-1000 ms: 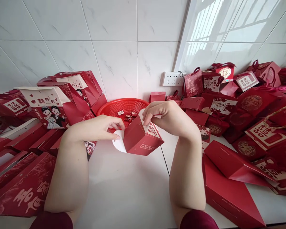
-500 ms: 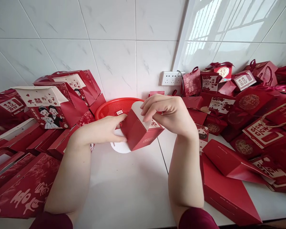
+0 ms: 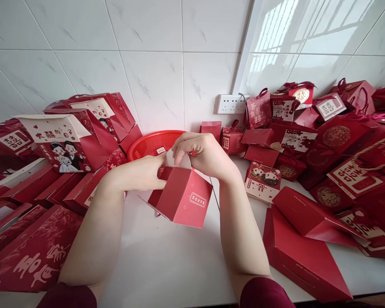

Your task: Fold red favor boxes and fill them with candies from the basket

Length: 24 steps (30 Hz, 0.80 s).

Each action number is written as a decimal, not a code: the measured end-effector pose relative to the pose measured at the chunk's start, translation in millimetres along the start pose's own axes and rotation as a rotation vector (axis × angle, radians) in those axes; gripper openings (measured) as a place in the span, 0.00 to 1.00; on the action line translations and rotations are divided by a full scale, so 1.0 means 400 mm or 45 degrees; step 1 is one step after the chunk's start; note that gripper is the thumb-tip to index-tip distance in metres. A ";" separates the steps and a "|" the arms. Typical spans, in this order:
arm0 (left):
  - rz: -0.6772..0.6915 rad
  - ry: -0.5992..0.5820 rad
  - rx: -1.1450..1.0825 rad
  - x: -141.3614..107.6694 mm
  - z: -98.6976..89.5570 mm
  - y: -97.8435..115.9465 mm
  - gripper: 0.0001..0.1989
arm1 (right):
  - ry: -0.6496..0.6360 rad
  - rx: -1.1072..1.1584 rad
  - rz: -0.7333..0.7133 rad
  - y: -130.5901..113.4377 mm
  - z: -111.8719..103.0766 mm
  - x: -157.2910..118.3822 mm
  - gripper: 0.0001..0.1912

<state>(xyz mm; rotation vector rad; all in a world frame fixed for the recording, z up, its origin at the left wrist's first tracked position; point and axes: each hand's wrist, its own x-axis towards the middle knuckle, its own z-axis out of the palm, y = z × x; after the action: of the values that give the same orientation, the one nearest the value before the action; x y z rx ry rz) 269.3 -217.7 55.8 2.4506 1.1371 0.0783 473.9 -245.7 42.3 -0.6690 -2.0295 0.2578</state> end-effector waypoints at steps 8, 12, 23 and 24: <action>-0.145 -0.005 -0.043 -0.034 -0.032 -0.020 0.15 | -0.018 -0.124 0.055 0.012 0.007 0.000 0.22; -0.244 0.184 0.059 -0.038 -0.045 -0.040 0.18 | 0.040 -0.249 0.074 0.024 0.013 0.001 0.22; -0.251 0.301 0.308 -0.022 -0.045 -0.063 0.19 | -0.297 -0.266 0.369 -0.046 -0.010 -0.007 0.17; -0.232 0.318 0.315 -0.026 -0.044 -0.060 0.19 | -0.334 -0.265 0.401 -0.054 -0.009 -0.007 0.15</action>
<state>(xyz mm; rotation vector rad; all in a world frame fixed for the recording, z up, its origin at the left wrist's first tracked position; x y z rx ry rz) 241.2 -205.3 63.3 2.5902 1.5567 0.2046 470.6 -265.5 51.6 -1.1389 -2.2140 0.3348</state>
